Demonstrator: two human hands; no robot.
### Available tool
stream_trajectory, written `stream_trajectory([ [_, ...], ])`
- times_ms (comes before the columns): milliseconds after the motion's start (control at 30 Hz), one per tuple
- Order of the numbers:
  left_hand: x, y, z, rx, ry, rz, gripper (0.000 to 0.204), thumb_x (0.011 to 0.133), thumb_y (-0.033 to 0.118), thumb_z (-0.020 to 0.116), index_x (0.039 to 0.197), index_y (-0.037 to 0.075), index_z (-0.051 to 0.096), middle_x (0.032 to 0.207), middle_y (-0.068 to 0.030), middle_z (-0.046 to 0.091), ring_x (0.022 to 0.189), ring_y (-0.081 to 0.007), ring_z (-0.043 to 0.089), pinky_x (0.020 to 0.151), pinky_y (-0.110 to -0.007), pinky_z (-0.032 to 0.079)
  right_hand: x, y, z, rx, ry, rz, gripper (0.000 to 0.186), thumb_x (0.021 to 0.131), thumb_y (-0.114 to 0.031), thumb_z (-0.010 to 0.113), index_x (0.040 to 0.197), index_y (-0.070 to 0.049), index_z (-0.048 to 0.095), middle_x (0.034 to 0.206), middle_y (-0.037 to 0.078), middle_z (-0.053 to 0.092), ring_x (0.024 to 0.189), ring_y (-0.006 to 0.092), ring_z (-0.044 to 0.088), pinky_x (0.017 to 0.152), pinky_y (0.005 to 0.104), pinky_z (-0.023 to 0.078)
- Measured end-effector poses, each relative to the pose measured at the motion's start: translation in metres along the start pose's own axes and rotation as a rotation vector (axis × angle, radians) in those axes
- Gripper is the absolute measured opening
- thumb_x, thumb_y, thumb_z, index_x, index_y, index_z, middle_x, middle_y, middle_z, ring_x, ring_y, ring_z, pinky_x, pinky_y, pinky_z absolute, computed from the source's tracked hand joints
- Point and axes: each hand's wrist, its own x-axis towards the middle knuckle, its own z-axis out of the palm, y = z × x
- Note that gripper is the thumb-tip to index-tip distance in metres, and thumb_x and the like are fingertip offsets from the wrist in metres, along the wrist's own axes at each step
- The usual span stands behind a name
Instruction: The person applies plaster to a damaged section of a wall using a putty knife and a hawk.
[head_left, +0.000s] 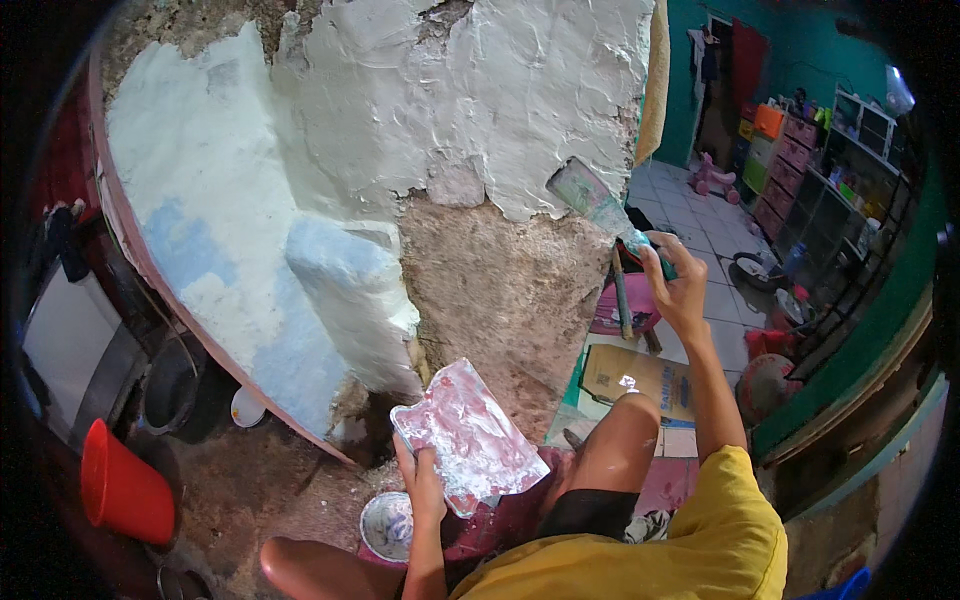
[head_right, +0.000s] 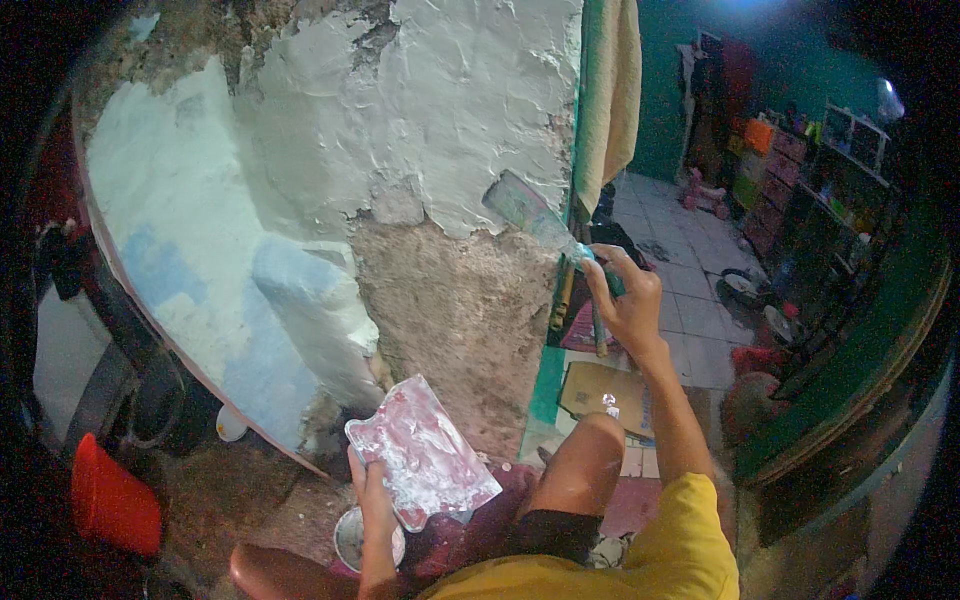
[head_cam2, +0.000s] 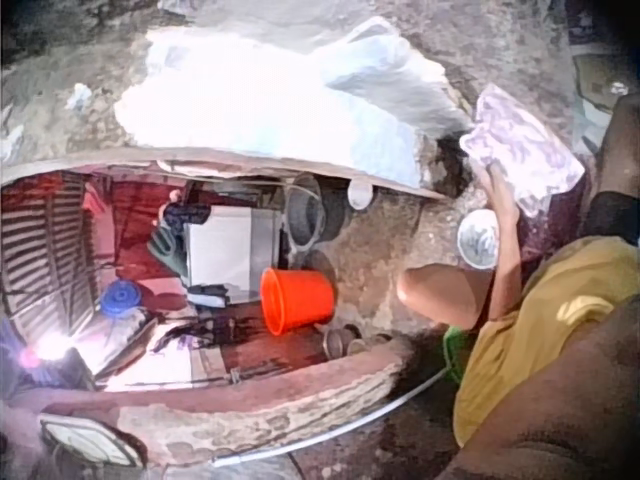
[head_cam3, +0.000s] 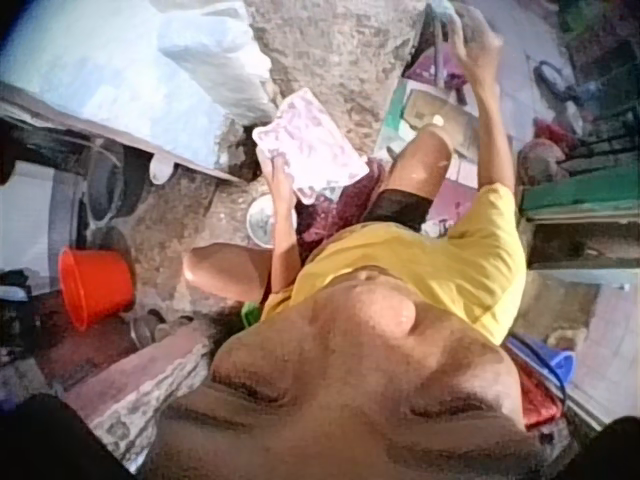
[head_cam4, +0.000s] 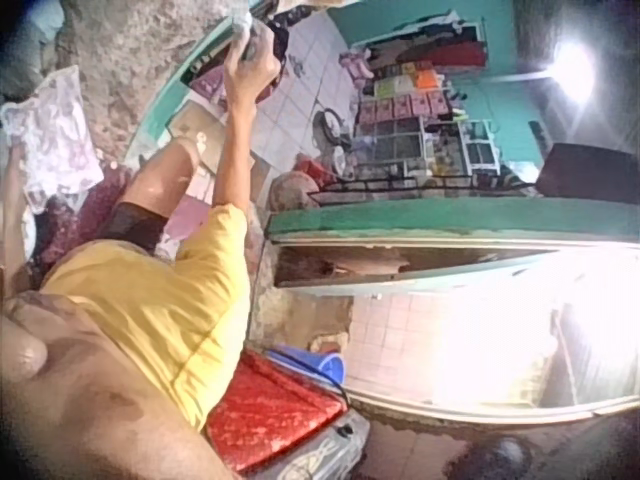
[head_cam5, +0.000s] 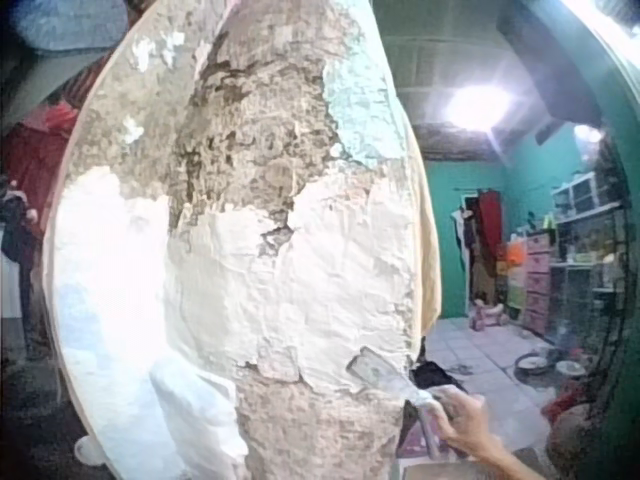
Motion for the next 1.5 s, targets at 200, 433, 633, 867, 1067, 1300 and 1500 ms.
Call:
stream_trajectory([
  [200,-0.004,0.007,-0.001,-0.004,0.049,-0.025,0.065,0.085,0.013,0.045,0.142,-0.001,0.018,0.137,-0.0119,0.033,0.119,-0.0203,0.037,0.1,-0.029,0.027,-0.028,0.025,-0.02,-0.056,-0.003,0.079,0.014,0.082,-0.009,0.062,0.093,-0.001,0.062,0.074,0.015,0.065,0.063,0.0227,0.066,0.056,0.0281,0.048],
  [433,0.002,-0.007,-0.005,0.018,0.016,-0.028,0.065,0.084,0.014,0.046,0.141,-0.002,0.019,0.137,-0.0121,0.033,0.117,-0.0203,0.037,0.1,-0.028,0.027,-0.025,0.005,-0.004,0.035,-0.014,-0.02,0.015,0.079,-0.007,0.064,0.092,0.0,0.063,0.074,0.014,0.065,0.06,0.0231,0.065,0.055,0.0286,0.048],
  [633,-0.006,0.003,0.0,0.034,0.044,0.0,0.065,0.085,0.014,0.046,0.141,-0.001,0.019,0.136,-0.0115,0.034,0.118,-0.0198,0.037,0.1,-0.028,0.027,-0.01,0.018,-0.005,-0.1,0.06,-0.118,0.016,0.078,-0.009,0.067,0.091,-0.002,0.063,0.075,0.015,0.064,0.06,0.0265,0.065,0.054,0.0291,0.048],
  [867,-0.004,0.01,-0.001,-0.052,0.03,-0.019,0.062,0.086,0.014,0.045,0.141,0.0,0.02,0.133,-0.0089,0.037,0.115,-0.0182,0.039,0.099,-0.028,0.027,-0.017,-0.001,-0.025,-0.034,0.031,-0.068,0.013,0.078,-0.006,0.065,0.089,0.001,0.063,0.075,0.014,0.065,0.059,0.0185,0.064,0.054,0.0269,0.047],
  [1067,-0.001,0.003,-0.002,-0.135,0.003,0.017,0.061,0.087,0.012,0.044,0.142,0.001,0.019,0.133,-0.0098,0.038,0.115,-0.0187,0.04,0.099,-0.028,0.029,0.021,-0.013,0.003,-0.064,-0.024,-0.057,0.016,0.076,-0.016,0.071,0.084,-0.004,0.064,0.073,0.014,0.064,0.059,0.0287,0.064,0.052,0.0307,0.048],
  [1300,0.0,0.006,-0.01,-0.208,0.025,-0.044,0.062,0.089,0.012,0.044,0.143,0.002,0.015,0.136,-0.0118,0.036,0.118,-0.0201,0.039,0.1,-0.03,0.029,0.017,0.015,-0.077,-0.229,0.086,-0.056,0.017,0.075,-0.014,0.071,0.081,-0.002,0.061,0.066,0.012,0.062,0.055,0.02,0.062,0.051,0.0291,0.045],
  [1500,0.003,0.018,-0.013,-0.206,0.04,-0.036,0.062,0.089,0.012,0.045,0.143,0.003,0.015,0.135,-0.0118,0.036,0.117,-0.0213,0.04,0.099,-0.031,0.03,0.071,-0.027,-0.043,-0.26,-0.101,-0.278,0.026,0.071,-0.024,0.075,0.073,-0.003,0.059,0.061,0.013,0.057,0.052,0.0249,0.059,0.049,0.031,0.044],
])
